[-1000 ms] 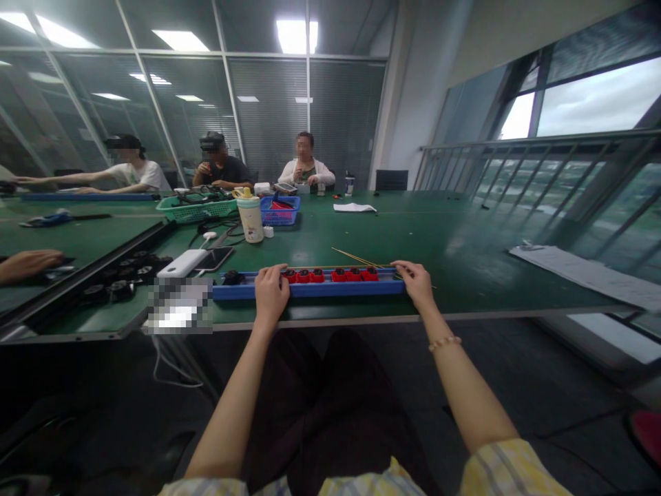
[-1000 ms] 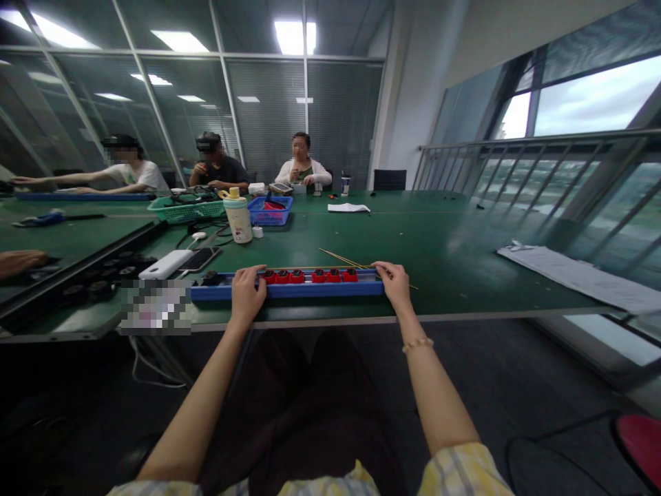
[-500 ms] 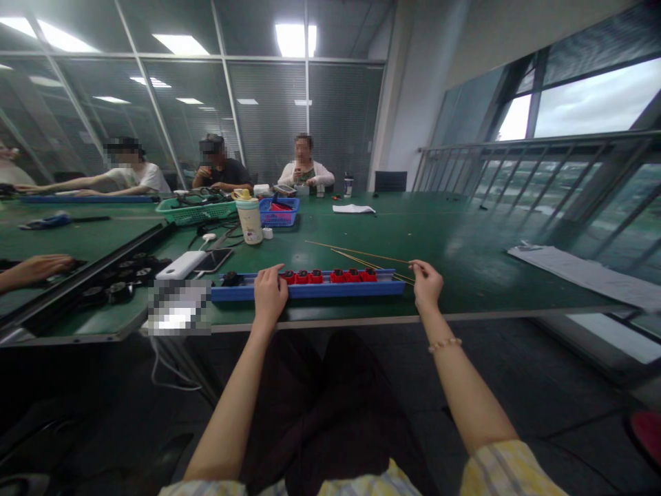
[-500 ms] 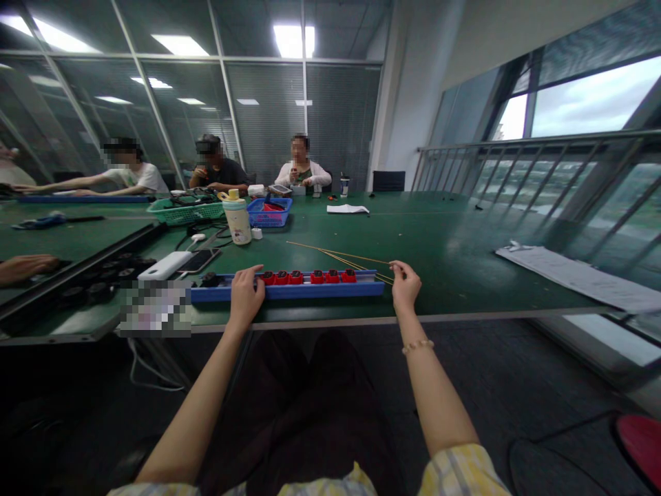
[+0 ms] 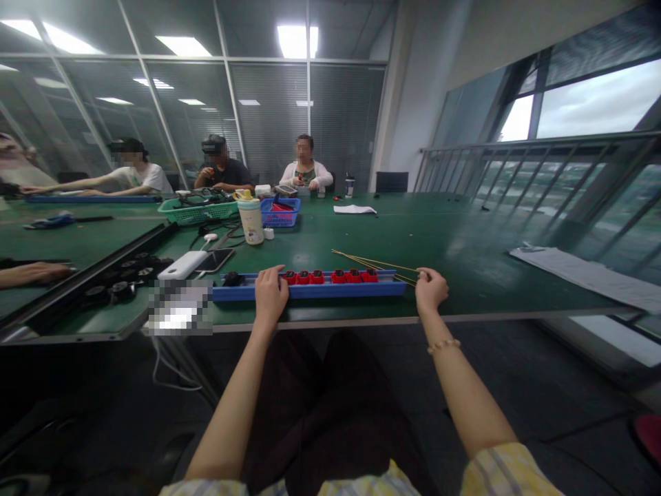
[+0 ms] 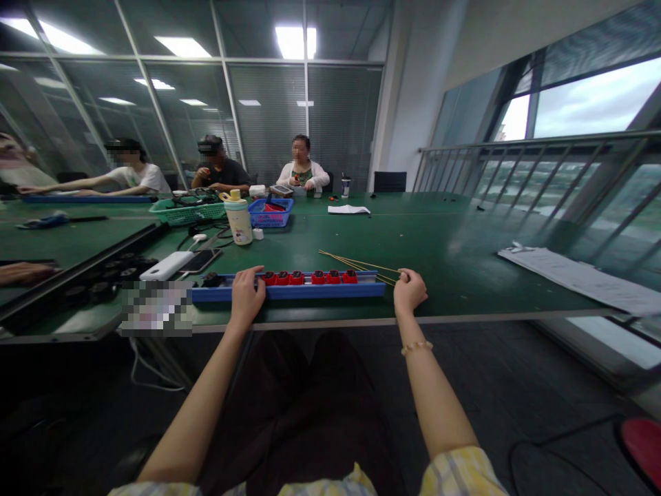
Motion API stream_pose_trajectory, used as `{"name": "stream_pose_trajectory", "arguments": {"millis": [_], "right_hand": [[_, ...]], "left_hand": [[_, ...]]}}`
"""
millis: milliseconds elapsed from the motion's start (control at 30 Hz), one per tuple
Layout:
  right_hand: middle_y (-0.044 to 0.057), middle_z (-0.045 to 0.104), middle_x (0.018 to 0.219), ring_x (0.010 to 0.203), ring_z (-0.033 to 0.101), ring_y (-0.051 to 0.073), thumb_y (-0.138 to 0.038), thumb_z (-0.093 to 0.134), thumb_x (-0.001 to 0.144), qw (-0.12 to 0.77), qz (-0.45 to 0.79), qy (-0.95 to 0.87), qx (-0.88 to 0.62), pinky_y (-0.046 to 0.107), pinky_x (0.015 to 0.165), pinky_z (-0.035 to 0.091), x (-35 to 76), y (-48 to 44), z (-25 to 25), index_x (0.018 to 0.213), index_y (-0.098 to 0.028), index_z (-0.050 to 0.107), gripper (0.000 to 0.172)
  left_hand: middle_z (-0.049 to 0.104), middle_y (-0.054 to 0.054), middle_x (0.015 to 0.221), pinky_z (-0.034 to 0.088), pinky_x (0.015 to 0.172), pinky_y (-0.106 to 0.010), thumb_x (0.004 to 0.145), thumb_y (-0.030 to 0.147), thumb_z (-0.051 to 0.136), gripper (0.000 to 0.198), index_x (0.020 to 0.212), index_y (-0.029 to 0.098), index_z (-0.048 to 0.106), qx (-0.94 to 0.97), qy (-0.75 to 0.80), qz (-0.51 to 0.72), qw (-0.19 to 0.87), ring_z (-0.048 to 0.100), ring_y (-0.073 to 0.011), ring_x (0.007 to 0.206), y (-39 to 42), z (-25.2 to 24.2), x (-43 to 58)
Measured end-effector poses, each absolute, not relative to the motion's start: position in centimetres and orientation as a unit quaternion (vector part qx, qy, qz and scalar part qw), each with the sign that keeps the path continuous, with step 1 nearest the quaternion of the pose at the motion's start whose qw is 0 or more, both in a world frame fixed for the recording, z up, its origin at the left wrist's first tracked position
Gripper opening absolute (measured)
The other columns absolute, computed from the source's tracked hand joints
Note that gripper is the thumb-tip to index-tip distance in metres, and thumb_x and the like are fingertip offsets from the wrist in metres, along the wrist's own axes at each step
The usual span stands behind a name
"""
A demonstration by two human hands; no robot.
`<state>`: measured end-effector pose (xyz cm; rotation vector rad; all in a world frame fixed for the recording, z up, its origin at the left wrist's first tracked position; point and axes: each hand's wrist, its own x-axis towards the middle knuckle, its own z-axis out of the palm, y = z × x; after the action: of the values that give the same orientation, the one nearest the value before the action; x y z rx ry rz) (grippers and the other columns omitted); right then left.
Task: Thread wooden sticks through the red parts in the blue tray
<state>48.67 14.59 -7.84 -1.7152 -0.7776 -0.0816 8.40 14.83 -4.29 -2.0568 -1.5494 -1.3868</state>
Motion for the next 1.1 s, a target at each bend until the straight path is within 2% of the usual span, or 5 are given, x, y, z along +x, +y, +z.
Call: {"name": "stream_pose_trajectory", "arguments": {"millis": [200, 367, 600, 900, 1100], "right_hand": [[0.010, 0.072, 0.099, 0.093, 0.060, 0.027, -0.025, 0.049, 0.080, 0.559, -0.005, -0.323, -0.764, 0.042, 0.088, 0.039, 48.65, 14.73, -7.79, 0.094, -0.022, 0.076, 0.031], [0.008, 0.073, 0.099, 0.091, 0.061, 0.024, -0.028, 0.052, 0.081, 0.536, 0.002, -0.337, -0.774, 0.037, 0.086, 0.039, 48.48, 14.56, -7.64, 0.096, -0.022, 0.075, 0.028], [0.005, 0.073, 0.091, 0.089, 0.061, 0.024, -0.034, 0.062, 0.080, 0.493, 0.014, -0.372, -0.786, 0.038, 0.085, 0.037, 48.62, 14.53, -8.00, 0.093, -0.023, 0.073, 0.020], [0.018, 0.058, 0.119, 0.115, 0.047, 0.036, -0.033, 0.058, 0.089, 0.344, -0.036, -0.394, -0.851, 0.048, 0.090, 0.038, 48.16, 14.99, -8.25, 0.096, -0.019, 0.072, 0.021], [0.015, 0.056, 0.123, 0.119, 0.044, 0.034, -0.028, 0.060, 0.087, 0.308, -0.069, -0.435, -0.843, 0.047, 0.091, 0.038, 48.10, 14.98, -8.64, 0.092, -0.019, 0.072, 0.017]], "left_hand": [[0.068, -0.011, 0.110, 0.045, 0.096, -0.044, 0.088, 0.018, 0.042, 0.031, 0.111, 0.018, 0.062, -0.698, -0.530, -0.470, 0.103, 0.057, -0.0282, 0.108, 14.67, -4.19, 8.48], [0.068, -0.011, 0.109, 0.045, 0.096, -0.044, 0.088, 0.018, 0.042, 0.031, 0.110, 0.015, 0.063, -0.699, -0.533, -0.464, 0.104, 0.056, -0.0282, 0.107, 14.64, -4.14, 8.42], [0.068, -0.010, 0.109, 0.045, 0.096, -0.042, 0.088, 0.017, 0.043, 0.029, 0.109, 0.017, 0.063, -0.696, -0.530, -0.474, 0.099, 0.057, -0.0271, 0.106, 14.64, -4.25, 8.26], [0.069, -0.010, 0.108, 0.045, 0.095, -0.042, 0.088, 0.016, 0.044, 0.028, 0.109, 0.017, 0.063, -0.692, -0.530, -0.478, 0.105, 0.057, -0.0267, 0.105, 14.79, -4.56, 8.22], [0.068, -0.010, 0.109, 0.045, 0.095, -0.042, 0.088, 0.015, 0.044, 0.028, 0.109, 0.017, 0.063, -0.692, -0.531, -0.478, 0.101, 0.057, -0.0265, 0.106, 14.74, -4.59, 8.19]]}}
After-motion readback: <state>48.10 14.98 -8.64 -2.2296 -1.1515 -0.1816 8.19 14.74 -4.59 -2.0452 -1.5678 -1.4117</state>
